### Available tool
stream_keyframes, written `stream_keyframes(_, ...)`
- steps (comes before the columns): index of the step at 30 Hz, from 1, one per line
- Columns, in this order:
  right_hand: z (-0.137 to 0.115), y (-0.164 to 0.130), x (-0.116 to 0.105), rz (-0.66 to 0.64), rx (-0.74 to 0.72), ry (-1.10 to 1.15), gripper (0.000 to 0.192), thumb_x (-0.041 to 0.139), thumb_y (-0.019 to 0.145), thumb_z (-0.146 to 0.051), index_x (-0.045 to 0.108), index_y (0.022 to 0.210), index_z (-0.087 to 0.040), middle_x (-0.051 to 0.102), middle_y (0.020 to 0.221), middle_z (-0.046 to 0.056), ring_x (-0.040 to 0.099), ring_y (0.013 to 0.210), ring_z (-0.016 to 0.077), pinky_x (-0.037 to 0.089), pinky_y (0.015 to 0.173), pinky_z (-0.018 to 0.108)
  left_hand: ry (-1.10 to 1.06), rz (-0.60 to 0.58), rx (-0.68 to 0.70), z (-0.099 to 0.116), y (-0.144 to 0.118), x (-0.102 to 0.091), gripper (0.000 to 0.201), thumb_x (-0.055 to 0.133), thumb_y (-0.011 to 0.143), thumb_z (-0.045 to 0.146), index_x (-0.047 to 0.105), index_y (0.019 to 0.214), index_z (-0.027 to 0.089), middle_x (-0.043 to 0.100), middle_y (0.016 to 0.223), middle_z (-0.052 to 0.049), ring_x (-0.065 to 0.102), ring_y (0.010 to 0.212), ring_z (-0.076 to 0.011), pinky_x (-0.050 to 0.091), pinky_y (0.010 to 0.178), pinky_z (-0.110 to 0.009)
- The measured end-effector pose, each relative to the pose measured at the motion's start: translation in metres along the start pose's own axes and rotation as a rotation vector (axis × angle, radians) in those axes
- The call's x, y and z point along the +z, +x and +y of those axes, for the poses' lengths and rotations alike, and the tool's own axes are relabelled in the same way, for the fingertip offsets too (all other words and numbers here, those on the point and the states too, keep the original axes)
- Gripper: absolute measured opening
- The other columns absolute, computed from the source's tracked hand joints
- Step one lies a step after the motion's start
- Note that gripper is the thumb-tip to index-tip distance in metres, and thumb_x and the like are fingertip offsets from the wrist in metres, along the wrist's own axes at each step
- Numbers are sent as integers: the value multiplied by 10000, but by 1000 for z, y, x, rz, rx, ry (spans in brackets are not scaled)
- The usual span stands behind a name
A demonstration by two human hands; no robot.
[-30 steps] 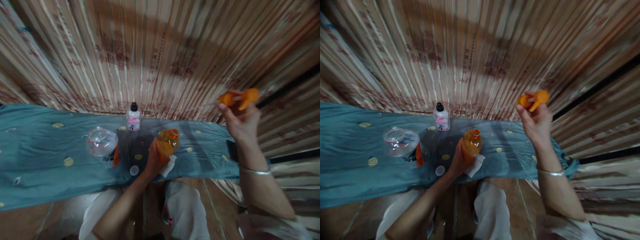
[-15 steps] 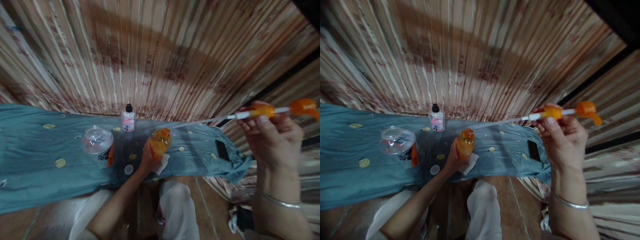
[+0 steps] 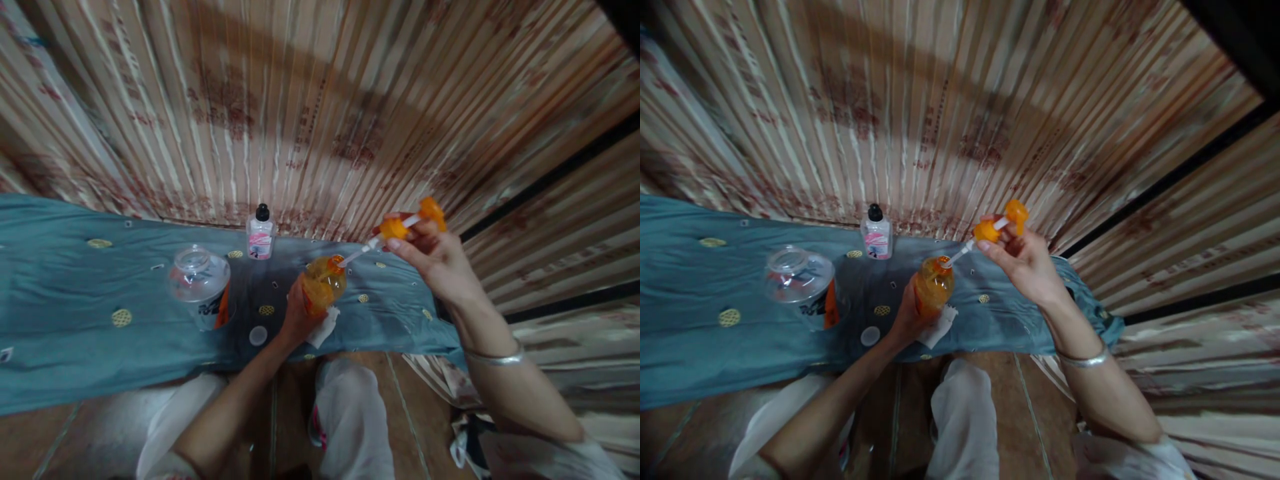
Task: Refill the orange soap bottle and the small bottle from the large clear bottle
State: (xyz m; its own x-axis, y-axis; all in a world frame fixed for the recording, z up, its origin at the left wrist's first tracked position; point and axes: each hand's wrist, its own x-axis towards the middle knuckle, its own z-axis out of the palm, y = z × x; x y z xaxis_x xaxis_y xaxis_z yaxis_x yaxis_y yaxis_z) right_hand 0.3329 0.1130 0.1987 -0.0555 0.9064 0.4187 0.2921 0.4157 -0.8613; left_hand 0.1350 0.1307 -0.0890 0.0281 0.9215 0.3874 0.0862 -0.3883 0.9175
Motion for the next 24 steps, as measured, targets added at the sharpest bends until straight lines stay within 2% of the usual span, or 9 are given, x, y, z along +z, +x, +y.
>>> stream_keyframes(5, 25, 3, 18, -148, 108, -9, 609, 1013, 736, -650, 790, 1136, -249, 820, 1075, 27, 786, 1008, 201, 678, 973, 365, -38, 8, -13, 4, 1, 0, 1028, 934, 664, 388, 509, 1596, 300, 651, 1581, -163, 613, 1519, -454, 466, 1315, -728)
stream_keyframes(10, 41, 4, 25, -267, 170, -48, 650, 933, 774, -759, 779, 1125, -234, 800, 1108, 51, 760, 1071, 239, 638, 1065, 430, -19, -5, -8, 11, 2, 0, 1006, 905, 706, 393, 490, 1602, 197, 645, 1566, -189, 602, 1508, -498, 459, 1319, -699)
stream_keyframes(14, 46, 5, 30, -300, 191, -57, 618, 940, 767, -739, 775, 1067, -224, 791, 1172, 88, 756, 1111, 279, 617, 1104, 475, 23, -12, 2, 9, 1, 1, 1028, 922, 698, 406, 474, 1600, 201, 637, 1572, -205, 622, 1491, -495, 492, 1289, -702)
stream_keyframes(19, 51, 4, 32, -328, 230, -71, 590, 969, 750, -697, 785, 1073, -239, 792, 1216, 86, 741, 1174, 298, 585, 1158, 490, 65, -6, 13, 0, -2, 4, 1070, 928, 699, 372, 424, 1630, 219, 606, 1617, -224, 600, 1523, -503, 482, 1293, -734)
stream_keyframes(24, 60, 2, 35, -345, 223, -78, 610, 955, 761, -711, 796, 1120, -244, 820, 1161, 67, 760, 1142, 293, 595, 1142, 490, 65, 4, 47, -7, -3, 7, 1083, 931, 711, 363, 414, 1654, 230, 612, 1612, -213, 608, 1518, -485, 489, 1299, -713)
